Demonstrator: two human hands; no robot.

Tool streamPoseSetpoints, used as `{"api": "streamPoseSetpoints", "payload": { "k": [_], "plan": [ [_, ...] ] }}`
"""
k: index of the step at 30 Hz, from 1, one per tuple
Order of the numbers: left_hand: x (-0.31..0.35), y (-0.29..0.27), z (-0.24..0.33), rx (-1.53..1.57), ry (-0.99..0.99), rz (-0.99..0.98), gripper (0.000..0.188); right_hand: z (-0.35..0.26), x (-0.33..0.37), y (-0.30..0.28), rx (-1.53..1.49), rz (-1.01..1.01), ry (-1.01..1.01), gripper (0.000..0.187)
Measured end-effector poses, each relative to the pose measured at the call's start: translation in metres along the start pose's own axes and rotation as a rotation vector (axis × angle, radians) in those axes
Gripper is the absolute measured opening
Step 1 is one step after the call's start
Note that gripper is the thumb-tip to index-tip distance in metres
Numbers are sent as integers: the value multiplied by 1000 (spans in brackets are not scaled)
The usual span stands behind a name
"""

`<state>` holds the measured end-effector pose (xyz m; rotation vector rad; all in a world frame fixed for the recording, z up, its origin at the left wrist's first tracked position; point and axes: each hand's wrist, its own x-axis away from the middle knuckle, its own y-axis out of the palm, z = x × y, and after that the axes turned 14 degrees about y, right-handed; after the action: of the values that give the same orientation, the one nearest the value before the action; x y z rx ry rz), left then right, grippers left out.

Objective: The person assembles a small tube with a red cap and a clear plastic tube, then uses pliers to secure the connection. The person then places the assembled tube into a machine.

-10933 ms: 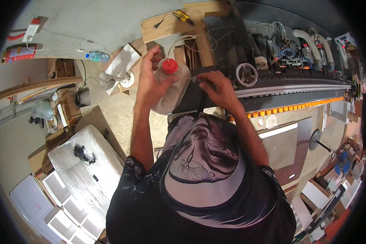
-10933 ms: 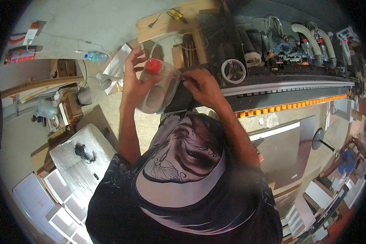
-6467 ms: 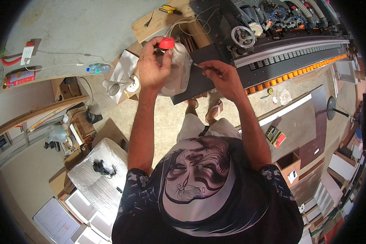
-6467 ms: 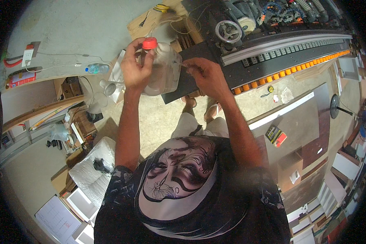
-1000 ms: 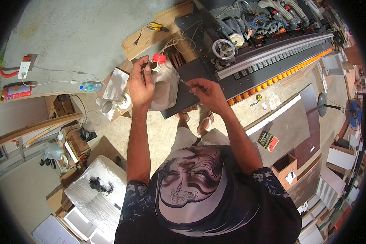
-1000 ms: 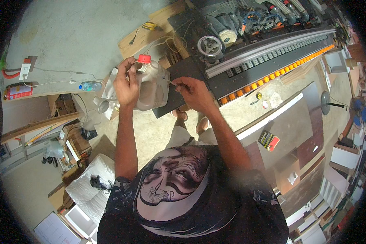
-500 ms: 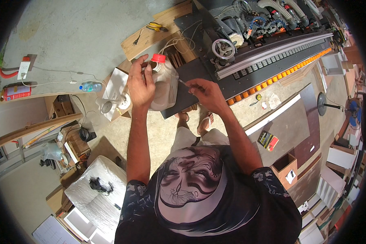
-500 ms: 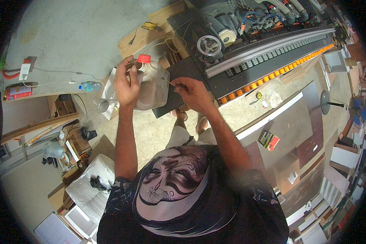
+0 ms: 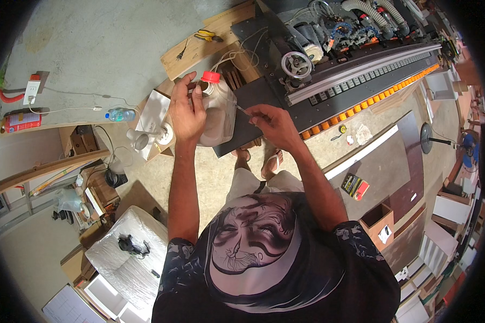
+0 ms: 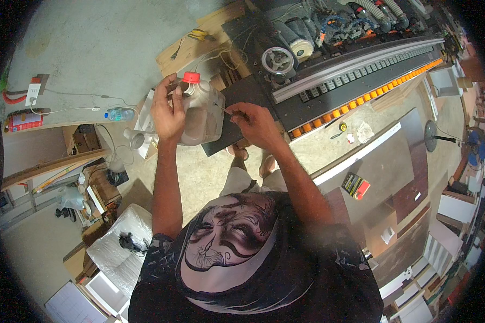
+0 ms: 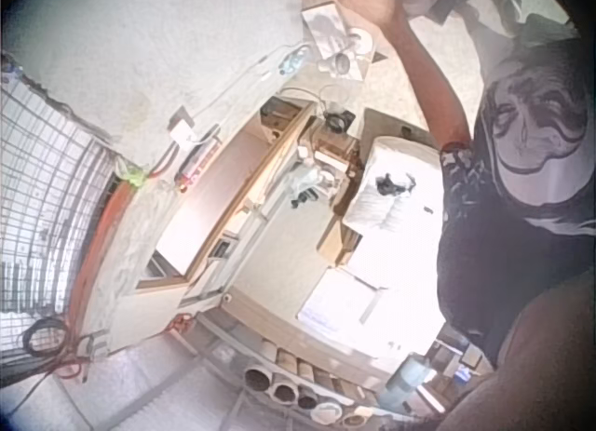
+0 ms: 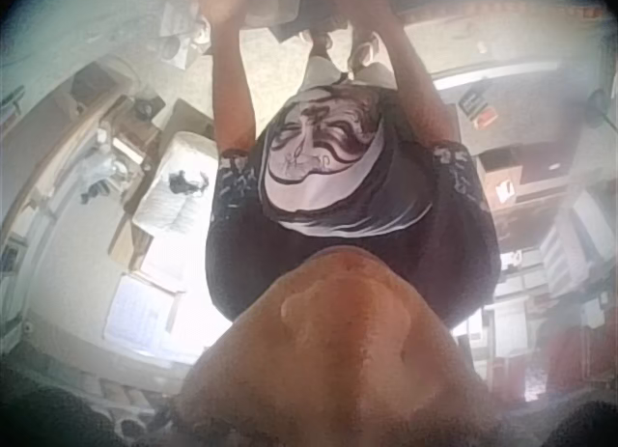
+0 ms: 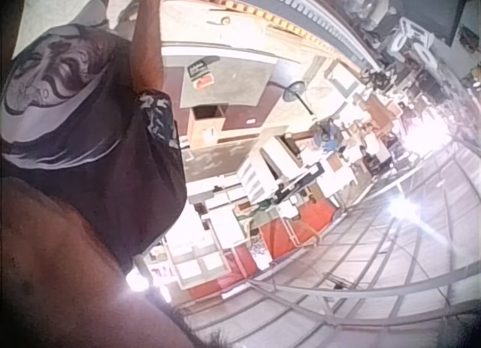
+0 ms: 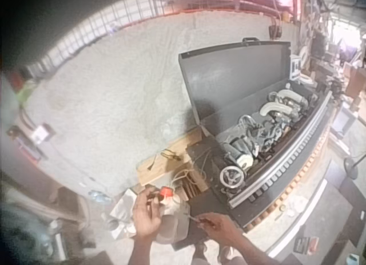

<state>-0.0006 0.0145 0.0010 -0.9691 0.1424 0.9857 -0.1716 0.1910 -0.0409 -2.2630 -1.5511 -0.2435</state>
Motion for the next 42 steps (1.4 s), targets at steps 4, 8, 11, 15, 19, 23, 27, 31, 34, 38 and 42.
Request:
{"api": "streamPoseSetpoints", "payload": {
  "k": [4, 8, 11, 15, 19, 23, 27, 31, 34, 38, 42],
  "plan": [
    [-1, -1, 2, 17, -6, 4, 32, 4, -1, 1, -21, -3, 0, 28],
    [0, -1, 1, 1, 37, 45, 30, 6, -2, 3, -7, -6, -8, 28],
    [4, -4, 7, -104, 146, 103, 29, 7, -2, 4, -17, -18, -6, 28],
    [34, 5, 45, 114, 31, 192, 26, 2, 7, 1, -11, -9, 12, 28],
    [77, 33, 71, 533, -301, 228, 33, 12, 11, 2, -24, 21, -38, 29],
    [96, 45, 79, 682, -561, 153, 45, 9, 11, 0, 40, 51, -123, 28],
    [93, 42, 76, 675, -562, 71, 51, 10, 10, 2, 49, 63, -97, 30],
    [96, 46, 72, 675, -546, 40, 54, 20, 7, 4, 39, 44, -67, 36],
    [101, 58, 62, 730, -602, 37, 53, 25, 8, 10, -32, 13, -1, 37],
    [95, 70, 48, 873, -732, 66, 52, 26, 8, 14, -34, 37, -85, 36],
    [75, 74, 44, 1032, -766, 125, 43, 25, 12, 12, 18, 78, -110, 34]
  ]
}}
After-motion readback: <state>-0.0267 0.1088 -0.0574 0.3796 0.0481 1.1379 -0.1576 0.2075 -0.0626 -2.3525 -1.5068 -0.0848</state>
